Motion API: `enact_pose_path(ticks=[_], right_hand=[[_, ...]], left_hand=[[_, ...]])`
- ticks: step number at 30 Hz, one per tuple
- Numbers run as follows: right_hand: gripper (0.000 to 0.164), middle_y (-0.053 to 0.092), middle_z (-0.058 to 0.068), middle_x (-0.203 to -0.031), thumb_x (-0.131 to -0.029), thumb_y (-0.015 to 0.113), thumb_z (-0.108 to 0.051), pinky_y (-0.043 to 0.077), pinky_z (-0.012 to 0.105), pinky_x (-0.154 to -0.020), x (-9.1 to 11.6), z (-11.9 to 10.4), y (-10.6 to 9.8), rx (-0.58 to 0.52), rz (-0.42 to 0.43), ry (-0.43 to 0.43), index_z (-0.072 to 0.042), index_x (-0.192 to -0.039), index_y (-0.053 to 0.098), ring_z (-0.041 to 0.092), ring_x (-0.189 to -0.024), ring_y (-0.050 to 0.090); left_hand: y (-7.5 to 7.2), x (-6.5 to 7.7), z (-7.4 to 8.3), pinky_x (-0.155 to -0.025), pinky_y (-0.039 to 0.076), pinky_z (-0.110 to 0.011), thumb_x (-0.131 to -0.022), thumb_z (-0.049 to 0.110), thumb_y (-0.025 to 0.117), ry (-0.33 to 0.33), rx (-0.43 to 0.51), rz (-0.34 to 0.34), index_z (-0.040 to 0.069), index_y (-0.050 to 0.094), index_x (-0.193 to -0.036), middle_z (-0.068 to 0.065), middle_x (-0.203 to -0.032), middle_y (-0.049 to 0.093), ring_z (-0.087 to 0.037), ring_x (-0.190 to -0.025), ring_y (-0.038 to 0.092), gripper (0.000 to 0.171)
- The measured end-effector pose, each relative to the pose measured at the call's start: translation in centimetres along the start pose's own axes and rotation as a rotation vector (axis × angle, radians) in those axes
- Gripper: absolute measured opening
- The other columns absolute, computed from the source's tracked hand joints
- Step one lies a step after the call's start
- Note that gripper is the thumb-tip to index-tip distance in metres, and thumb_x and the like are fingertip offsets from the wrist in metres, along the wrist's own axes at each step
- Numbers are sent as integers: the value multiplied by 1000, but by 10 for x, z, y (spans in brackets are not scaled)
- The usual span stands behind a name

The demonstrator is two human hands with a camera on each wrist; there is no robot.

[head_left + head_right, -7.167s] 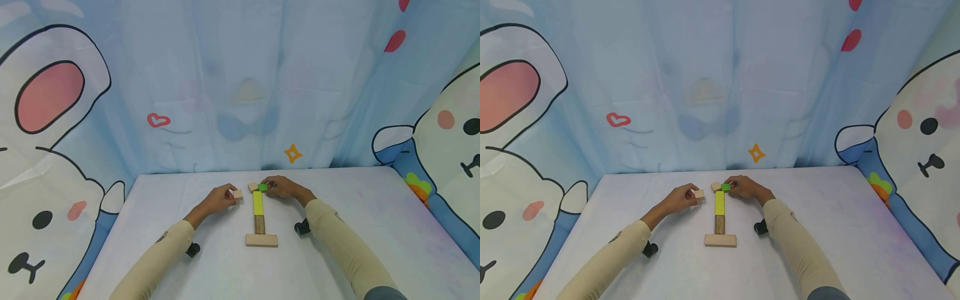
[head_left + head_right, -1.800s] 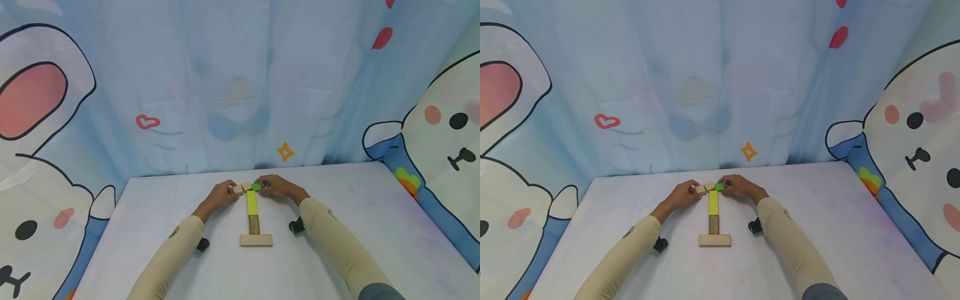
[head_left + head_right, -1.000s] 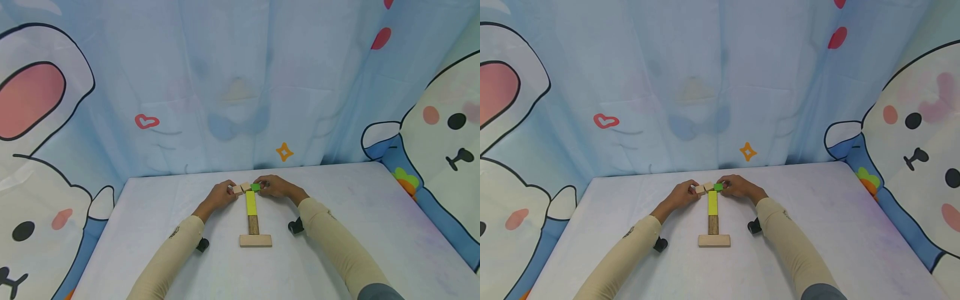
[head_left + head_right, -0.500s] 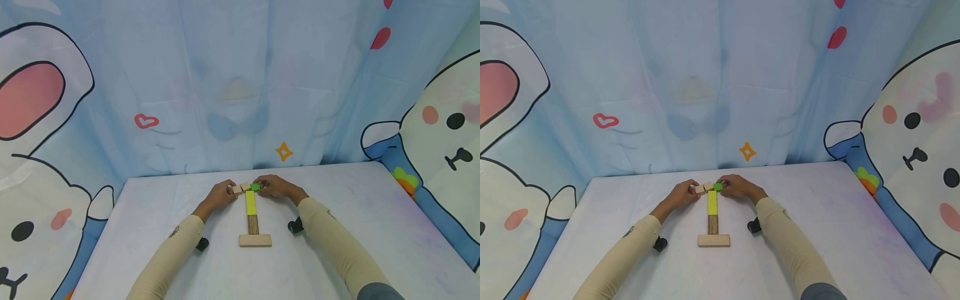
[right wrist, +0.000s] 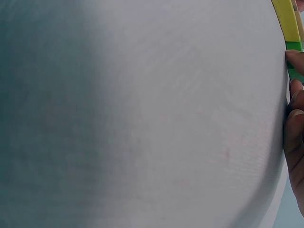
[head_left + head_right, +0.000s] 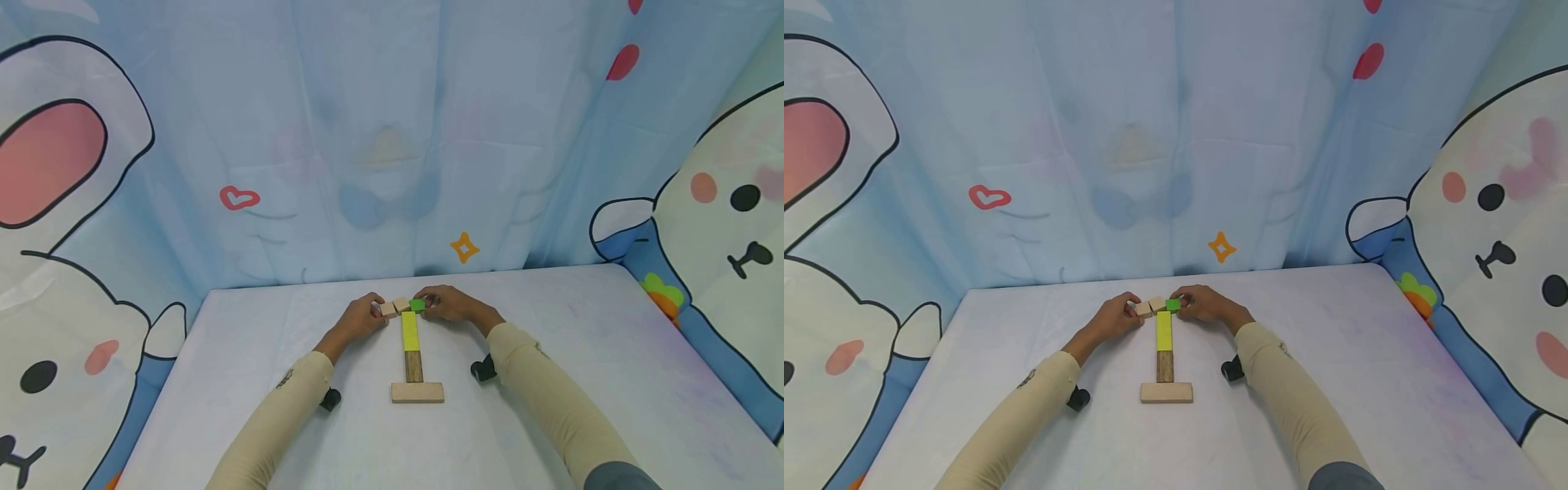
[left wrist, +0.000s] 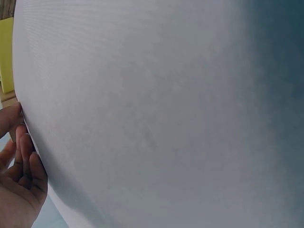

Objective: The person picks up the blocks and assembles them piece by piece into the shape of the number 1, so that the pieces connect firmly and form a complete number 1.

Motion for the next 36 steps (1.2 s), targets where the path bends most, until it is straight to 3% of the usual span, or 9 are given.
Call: enact_pose_path(ticks=[16,23,36], right_hand=[[46,63,7,-109,-94,70,-23,44,41,-89,-4,-1,2,12,-19,14,-12,-138,58,20,-99,55],[49,63,7,-110,-94,70,-24,44,41,-89,-3,-2,3,29,-28,14,-11,-140,56,21,-100,55],[54,64,5,-104,-93,71,-26,45,37,-83,4,5,0,33,-7,-3,-9,-141,53,18,-92,56]], left_hand=[[-3,3,-7,-78,49,-32,-91,17,73,-52,22,25,4,57,-129,-3,-94,66,-14,-81,57,43],[-3,7,-7,-75,48,-29,-90,17,74,-38,3,28,3,56,-130,-4,-92,66,-13,-78,57,46],[-9,15,-8,-78,50,-32,-88,21,77,-66,33,16,4,55,-134,-3,-97,65,-14,-83,58,54]])
Point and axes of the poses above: each hand's wrist, its own x-axis away from the middle knuckle, its own y-axis out of the palm, z = x × y, the point moved 1 cm from there along -x, towards the middle knuckle
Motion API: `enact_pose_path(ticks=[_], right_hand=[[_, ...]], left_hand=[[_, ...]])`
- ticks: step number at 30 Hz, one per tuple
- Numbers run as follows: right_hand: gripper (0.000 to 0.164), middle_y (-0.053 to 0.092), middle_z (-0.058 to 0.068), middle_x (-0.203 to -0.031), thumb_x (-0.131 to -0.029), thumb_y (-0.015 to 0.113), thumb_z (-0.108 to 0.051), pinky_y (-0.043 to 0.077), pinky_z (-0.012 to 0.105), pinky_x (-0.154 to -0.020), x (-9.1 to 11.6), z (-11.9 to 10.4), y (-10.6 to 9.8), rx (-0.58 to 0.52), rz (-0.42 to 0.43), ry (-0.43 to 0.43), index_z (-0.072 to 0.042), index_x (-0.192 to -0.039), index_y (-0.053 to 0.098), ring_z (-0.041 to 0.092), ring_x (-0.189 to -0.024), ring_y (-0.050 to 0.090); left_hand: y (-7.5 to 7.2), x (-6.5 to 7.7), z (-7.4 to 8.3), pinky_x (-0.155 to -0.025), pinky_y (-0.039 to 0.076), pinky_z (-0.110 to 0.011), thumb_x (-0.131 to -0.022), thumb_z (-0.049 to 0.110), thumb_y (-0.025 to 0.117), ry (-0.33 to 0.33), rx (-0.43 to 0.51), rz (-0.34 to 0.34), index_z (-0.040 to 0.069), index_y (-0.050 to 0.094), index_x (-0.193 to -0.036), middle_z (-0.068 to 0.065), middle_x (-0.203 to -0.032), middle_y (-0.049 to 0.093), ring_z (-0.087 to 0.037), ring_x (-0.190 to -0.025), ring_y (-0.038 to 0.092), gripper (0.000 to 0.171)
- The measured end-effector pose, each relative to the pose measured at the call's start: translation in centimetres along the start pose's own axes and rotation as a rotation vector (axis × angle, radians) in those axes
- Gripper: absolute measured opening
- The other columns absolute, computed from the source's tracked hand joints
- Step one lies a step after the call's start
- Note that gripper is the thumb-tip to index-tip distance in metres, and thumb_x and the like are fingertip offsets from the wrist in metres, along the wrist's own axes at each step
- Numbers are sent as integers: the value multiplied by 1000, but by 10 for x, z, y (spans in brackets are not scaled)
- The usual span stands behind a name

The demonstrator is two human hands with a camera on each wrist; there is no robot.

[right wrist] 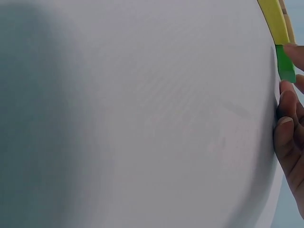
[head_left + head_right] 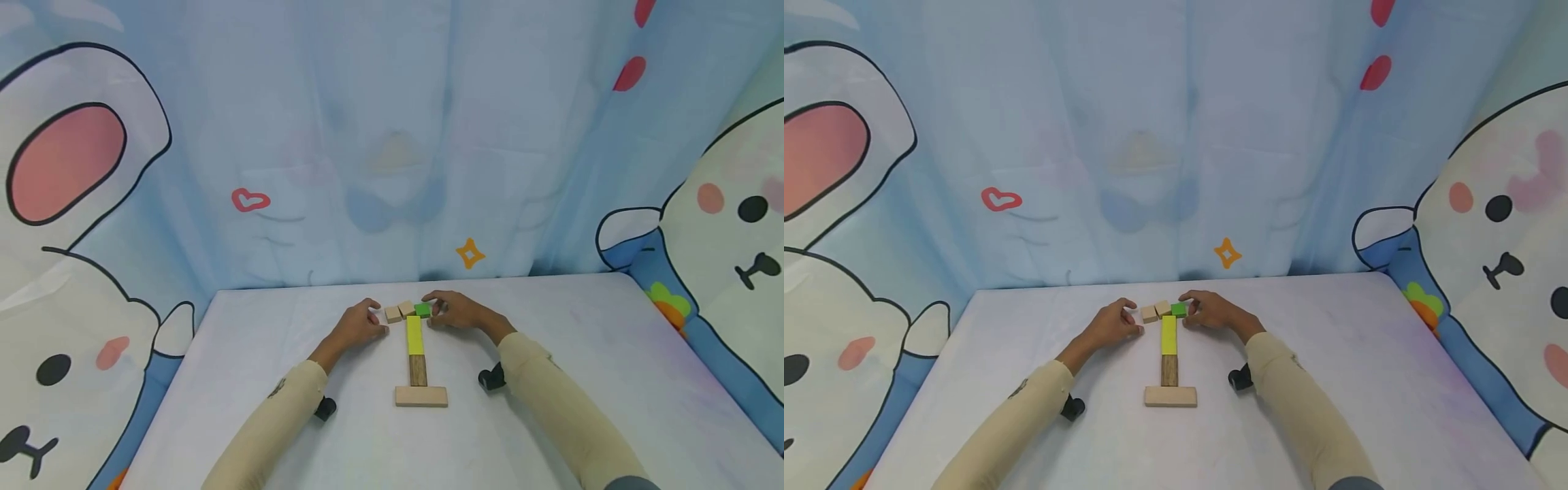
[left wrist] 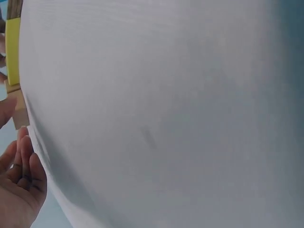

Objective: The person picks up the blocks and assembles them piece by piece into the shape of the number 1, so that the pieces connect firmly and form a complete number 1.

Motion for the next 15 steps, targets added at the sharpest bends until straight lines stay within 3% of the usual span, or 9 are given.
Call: enact_pose_path(ticks=[6,15], right_hand=[[54,65,3,-103,-92,72,-27,46,36,-82,5,9,-1,0,13,2,-9,-140,54,17,-91,56],[53,65,5,-103,-91,74,-26,46,33,-76,28,18,-5,-40,67,0,-8,-137,57,17,-86,55]], left_hand=[[-8,5,1,-77,52,-33,-87,21,79,19,30,37,4,56,-133,-7,-102,66,-17,-86,61,55],[-7,14,-1,-76,52,-33,-86,24,80,2,46,12,7,56,-134,-6,-103,66,-17,-86,61,56]])
Point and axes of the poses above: each hand's wrist, its own x-axis away from the middle knuckle, its own y-axis out of the palm, z = x × y, the point moved 1 cm from there along -x, towards the middle knuckle
